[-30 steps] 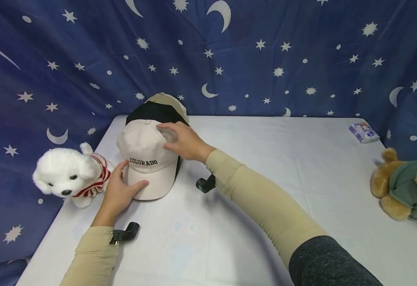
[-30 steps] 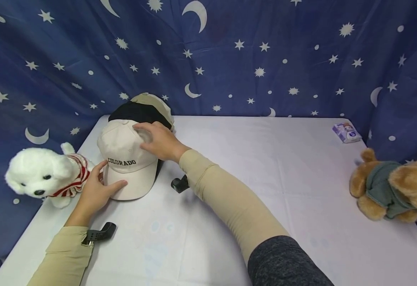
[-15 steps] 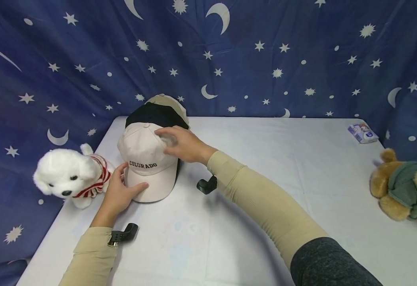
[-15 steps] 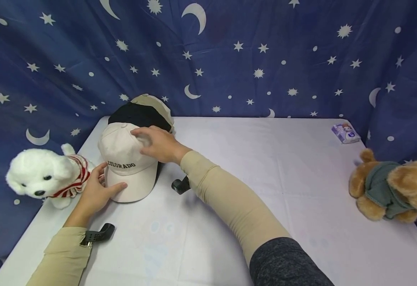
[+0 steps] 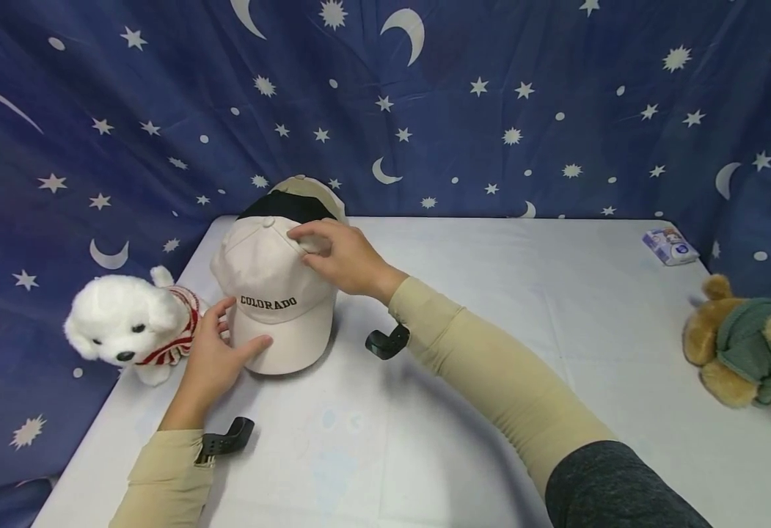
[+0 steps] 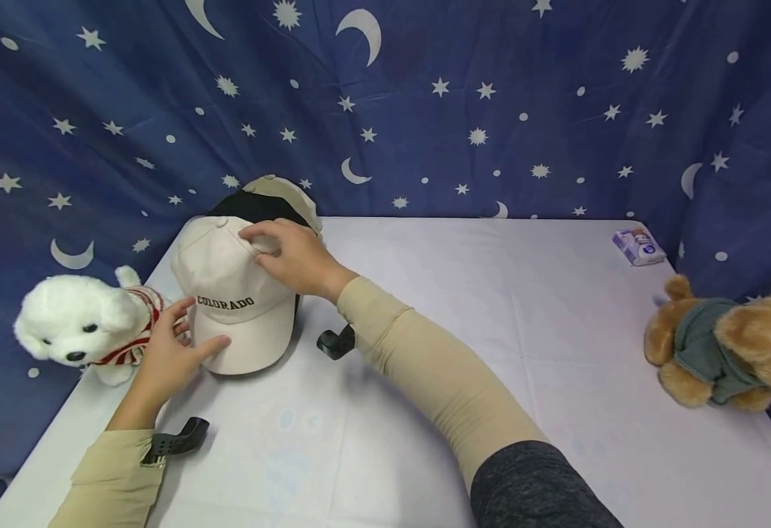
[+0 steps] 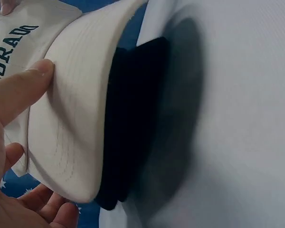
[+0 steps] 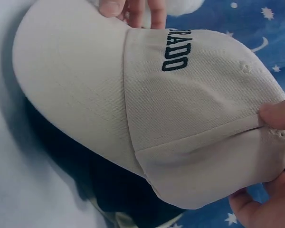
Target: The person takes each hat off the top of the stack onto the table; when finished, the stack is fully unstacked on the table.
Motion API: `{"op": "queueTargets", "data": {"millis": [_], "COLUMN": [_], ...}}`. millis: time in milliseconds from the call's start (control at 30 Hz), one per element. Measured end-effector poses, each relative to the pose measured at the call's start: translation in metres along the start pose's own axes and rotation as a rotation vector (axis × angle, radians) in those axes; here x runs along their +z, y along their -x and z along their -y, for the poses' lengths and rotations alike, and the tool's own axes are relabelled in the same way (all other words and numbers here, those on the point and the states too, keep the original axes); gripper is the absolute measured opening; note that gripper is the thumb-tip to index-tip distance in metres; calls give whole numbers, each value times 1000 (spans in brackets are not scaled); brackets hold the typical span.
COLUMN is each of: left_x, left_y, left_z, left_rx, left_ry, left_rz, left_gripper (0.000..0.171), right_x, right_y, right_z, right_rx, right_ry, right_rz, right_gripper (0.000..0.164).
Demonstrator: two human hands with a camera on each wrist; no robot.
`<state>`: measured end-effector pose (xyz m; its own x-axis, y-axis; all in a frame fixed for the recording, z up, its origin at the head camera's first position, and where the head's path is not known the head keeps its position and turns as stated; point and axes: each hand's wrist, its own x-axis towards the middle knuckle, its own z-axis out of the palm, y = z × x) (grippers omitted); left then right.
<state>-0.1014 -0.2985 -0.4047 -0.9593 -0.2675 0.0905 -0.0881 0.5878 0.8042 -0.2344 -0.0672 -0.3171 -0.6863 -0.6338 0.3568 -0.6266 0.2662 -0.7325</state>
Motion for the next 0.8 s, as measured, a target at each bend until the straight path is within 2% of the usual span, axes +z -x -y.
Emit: {"op": "queueTargets", "data": {"millis": [133,333,467,700,800], "left_x": [1,3,4,11,15], "left_y": [0,1,1,1,1], "left_z": [-9,-25,-34,-46,-48], "left_rx": [27,16,25,102,108], "left_ry": [30,47,66,107,159], "left_rz": [0,18,44,49,79], "left_gripper": [86,85,84,78,76], "right_x": [-11,-28,-38,-56,-63], "right_y": [5,12,17,25,29], "right_z": [3,7,7,10,12], "right_rx": [-8,-25,-15,-2,-5], "right_ry": [-31,-72,-61,-9,7], "right_rz": [-49,-92,-122,-166,-190], "right_gripper": [33,32,32,33,33]}}
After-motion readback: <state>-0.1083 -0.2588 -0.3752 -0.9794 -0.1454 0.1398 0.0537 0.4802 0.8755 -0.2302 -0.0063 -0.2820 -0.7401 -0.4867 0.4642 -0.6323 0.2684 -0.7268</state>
